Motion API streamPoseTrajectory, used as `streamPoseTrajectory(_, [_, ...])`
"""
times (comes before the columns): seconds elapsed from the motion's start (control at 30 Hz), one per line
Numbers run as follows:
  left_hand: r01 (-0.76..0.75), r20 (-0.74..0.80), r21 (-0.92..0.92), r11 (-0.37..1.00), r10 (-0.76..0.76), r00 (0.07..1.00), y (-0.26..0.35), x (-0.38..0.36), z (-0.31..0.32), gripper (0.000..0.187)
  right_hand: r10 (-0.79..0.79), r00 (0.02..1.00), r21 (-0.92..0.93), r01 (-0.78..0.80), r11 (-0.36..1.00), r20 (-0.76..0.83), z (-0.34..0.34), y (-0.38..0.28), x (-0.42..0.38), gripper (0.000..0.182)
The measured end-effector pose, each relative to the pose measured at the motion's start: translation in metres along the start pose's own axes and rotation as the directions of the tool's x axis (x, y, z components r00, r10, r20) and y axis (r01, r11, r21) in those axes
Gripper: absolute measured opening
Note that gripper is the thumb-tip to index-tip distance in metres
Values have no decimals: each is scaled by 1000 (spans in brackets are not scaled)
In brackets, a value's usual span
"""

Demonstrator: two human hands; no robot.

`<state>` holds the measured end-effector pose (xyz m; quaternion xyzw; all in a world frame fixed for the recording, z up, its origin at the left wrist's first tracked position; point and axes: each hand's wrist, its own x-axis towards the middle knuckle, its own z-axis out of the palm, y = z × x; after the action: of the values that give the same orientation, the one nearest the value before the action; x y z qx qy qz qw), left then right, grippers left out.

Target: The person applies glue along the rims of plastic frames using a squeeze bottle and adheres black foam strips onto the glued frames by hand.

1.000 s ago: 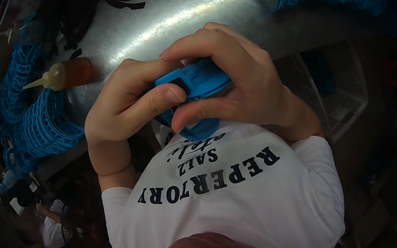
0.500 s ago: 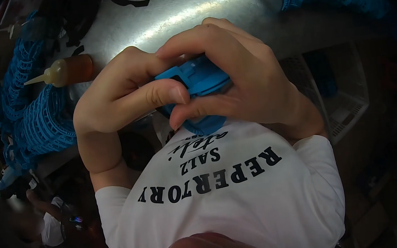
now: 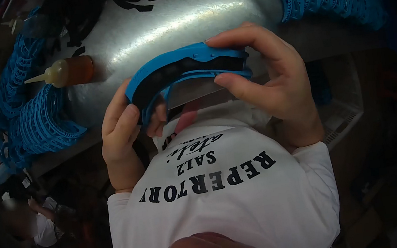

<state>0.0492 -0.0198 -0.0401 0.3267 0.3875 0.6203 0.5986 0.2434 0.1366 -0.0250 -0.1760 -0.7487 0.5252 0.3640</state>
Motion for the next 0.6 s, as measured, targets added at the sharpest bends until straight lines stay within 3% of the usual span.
streamPoseTrajectory(0.1, [82, -20, 179, 980, -80, 997, 12, 4, 6, 33, 63, 990, -98, -51, 994, 127, -4, -17, 17, 31])
streamPoseTrajectory(0.13, [83, -30, 180, 980, -79, 996, 15, 5, 8, 33, 88, 977, -109, -68, 992, 194, -3, -20, 20, 31])
streamPoseTrajectory(0.23, [52, 40, 436, 898, -77, 996, 21, 10, 14, 24, 133, 937, -140, -91, 986, 324, 0, -26, 27, 32])
streamPoseTrajectory(0.33, [116, -7, 421, 900, -124, 992, 23, 11, 21, 20, 91, 920, -256, 11, 967, 380, 2, -27, 29, 28])
streamPoseTrajectory(0.5, [149, -64, 506, 849, -135, 989, 24, 12, 27, 18, 50, 935, -298, 62, 953, 352, 3, -28, 30, 29])
streamPoseTrajectory(0.6, [165, -49, 509, 845, -163, 985, 29, 13, 28, 19, 51, 909, -323, 95, 942, 415, 4, -32, 36, 27])
